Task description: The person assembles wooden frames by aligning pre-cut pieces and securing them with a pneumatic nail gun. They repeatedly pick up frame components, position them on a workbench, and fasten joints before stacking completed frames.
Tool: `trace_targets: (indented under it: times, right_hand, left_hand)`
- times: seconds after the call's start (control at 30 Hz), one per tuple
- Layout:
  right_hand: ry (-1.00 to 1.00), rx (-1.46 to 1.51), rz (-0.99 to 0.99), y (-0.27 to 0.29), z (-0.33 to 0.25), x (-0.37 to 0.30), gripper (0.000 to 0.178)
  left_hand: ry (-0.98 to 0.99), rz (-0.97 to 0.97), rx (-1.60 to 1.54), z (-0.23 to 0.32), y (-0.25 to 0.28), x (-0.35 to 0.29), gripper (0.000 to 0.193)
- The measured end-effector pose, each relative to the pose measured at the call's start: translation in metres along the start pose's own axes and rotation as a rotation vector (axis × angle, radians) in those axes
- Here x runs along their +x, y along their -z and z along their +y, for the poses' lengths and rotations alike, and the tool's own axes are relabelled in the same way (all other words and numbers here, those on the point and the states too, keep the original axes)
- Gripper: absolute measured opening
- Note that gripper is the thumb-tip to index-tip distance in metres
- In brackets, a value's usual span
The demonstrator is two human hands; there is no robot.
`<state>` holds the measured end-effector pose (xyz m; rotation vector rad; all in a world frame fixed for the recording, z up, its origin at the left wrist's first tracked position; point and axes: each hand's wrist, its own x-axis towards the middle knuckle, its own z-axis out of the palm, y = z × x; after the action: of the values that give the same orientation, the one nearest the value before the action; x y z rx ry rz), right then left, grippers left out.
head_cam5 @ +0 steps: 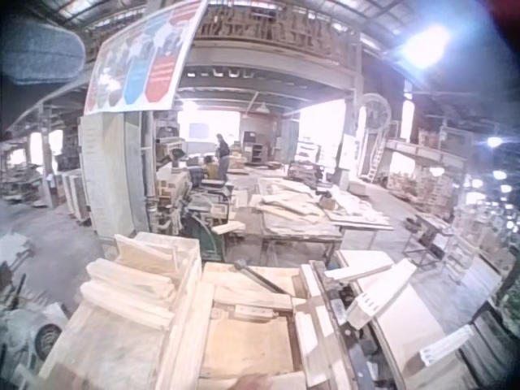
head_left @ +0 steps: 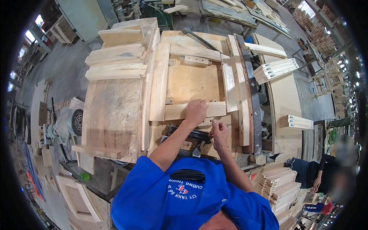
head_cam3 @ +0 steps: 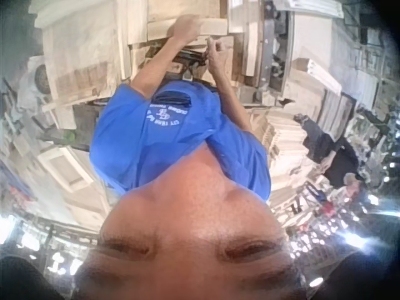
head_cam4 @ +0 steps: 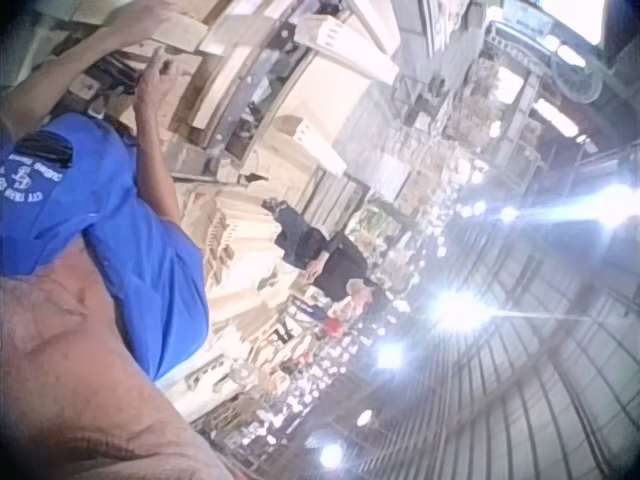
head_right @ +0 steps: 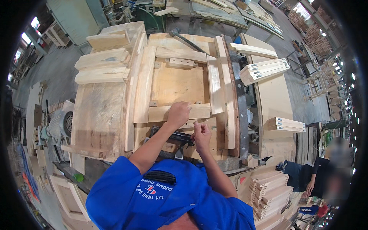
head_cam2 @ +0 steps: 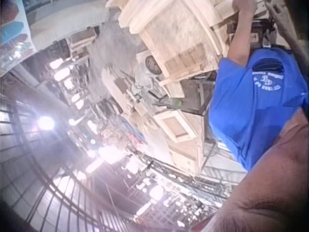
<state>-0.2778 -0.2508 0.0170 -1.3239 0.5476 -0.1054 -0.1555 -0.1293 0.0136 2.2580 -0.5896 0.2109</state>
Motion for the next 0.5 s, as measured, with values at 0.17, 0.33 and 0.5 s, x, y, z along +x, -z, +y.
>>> trace_targets:
  times: [0.17, 0.33, 0.5]
  right_hand:
    - [0.15, -0.139, -0.11, -0.008, -0.005, -0.013, 0.024]
    - [0.139, -0.257, -0.232, 0.0, 0.001, -0.028, 0.023]
    - [0.156, -0.303, -0.279, 0.006, 0.015, -0.03, 0.022]
  left_hand:
    - [0.012, 0.008, 0.006, -0.005, -0.005, -0.001, 0.02]
    - [0.047, -0.03, 0.01, -0.006, -0.004, -0.003, 0.023]
    - [0.042, -0.015, 0.04, -0.007, -0.007, -0.005, 0.024]
